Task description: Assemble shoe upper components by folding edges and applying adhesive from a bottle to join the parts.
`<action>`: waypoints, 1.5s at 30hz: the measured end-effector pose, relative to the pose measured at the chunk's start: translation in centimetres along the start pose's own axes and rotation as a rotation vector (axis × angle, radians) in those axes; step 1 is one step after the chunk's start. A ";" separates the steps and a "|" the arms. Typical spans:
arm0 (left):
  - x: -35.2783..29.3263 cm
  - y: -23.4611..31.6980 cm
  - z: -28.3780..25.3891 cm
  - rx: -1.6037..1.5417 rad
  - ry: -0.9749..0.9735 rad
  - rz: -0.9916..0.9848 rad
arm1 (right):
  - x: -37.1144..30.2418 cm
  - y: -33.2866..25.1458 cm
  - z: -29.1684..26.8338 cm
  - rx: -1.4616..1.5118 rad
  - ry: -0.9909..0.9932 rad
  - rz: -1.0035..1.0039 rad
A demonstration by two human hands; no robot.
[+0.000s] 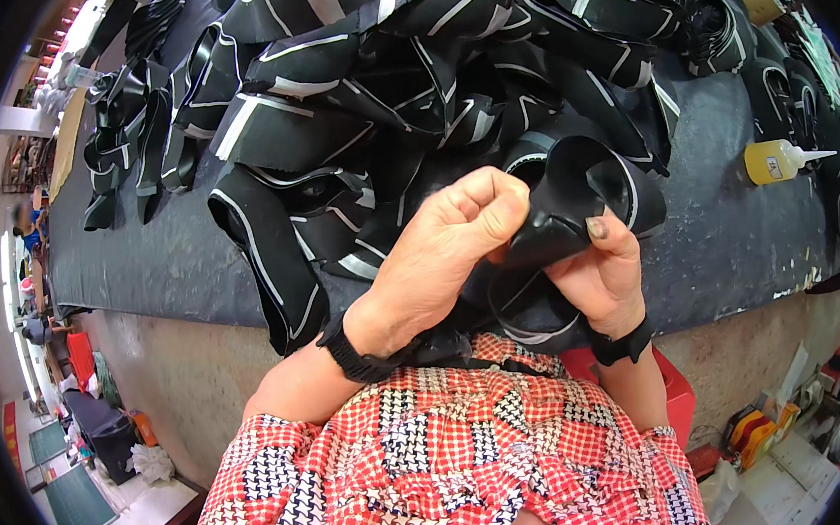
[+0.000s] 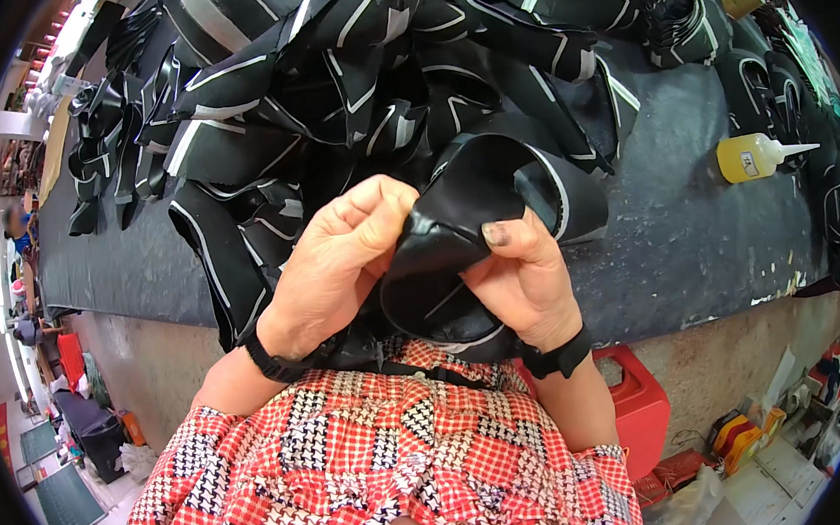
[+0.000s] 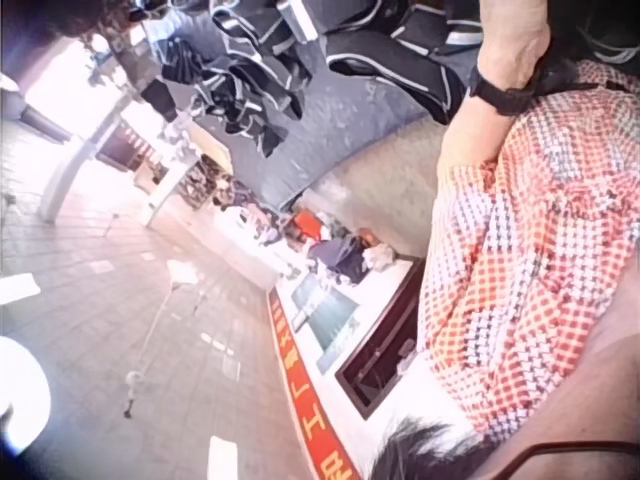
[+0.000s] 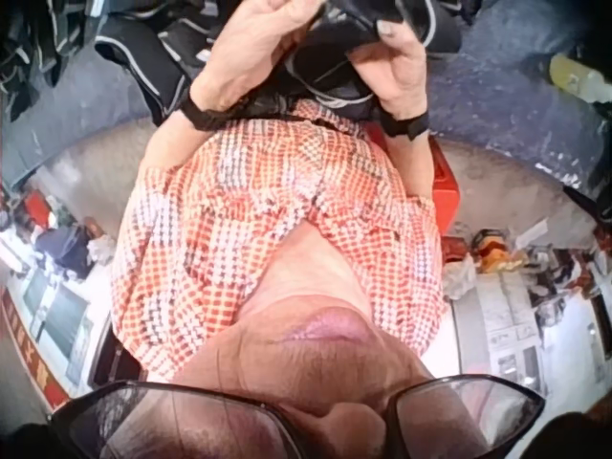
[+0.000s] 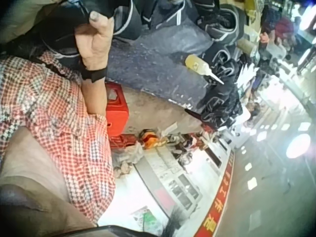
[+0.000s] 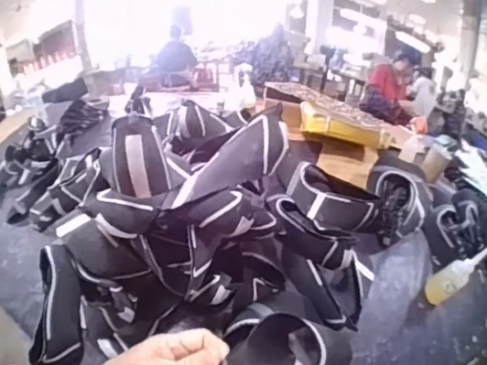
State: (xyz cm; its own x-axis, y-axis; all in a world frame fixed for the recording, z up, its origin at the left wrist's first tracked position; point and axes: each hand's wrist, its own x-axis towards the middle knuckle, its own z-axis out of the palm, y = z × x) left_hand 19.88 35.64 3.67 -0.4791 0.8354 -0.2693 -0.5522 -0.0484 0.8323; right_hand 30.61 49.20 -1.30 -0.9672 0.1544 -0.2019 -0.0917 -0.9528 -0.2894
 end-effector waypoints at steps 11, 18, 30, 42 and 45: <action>-1.8 0.1 0.9 -0.036 0.028 -0.137 | -1.0 1.4 0.6 -0.027 -0.046 -0.010; -2.6 -0.3 1.3 0.861 0.144 0.341 | -1.2 2.2 1.0 -0.066 0.003 -0.008; -3.3 0.2 -0.7 0.071 -0.042 -0.054 | -0.6 2.6 0.1 -0.021 -0.090 0.052; -3.5 0.0 -1.1 0.165 0.043 -0.092 | -0.5 3.1 0.8 -0.046 -0.046 0.042; -3.7 -0.6 -0.4 -0.039 0.116 -0.042 | -0.5 3.3 1.0 -0.054 -0.033 0.053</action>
State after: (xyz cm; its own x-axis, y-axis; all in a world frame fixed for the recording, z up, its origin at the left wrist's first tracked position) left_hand 21.68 32.37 3.95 -0.5298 0.7681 -0.3596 -0.5982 -0.0379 0.8005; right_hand 30.51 45.67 -1.20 -0.9776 0.0949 -0.1877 -0.0284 -0.9438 -0.3293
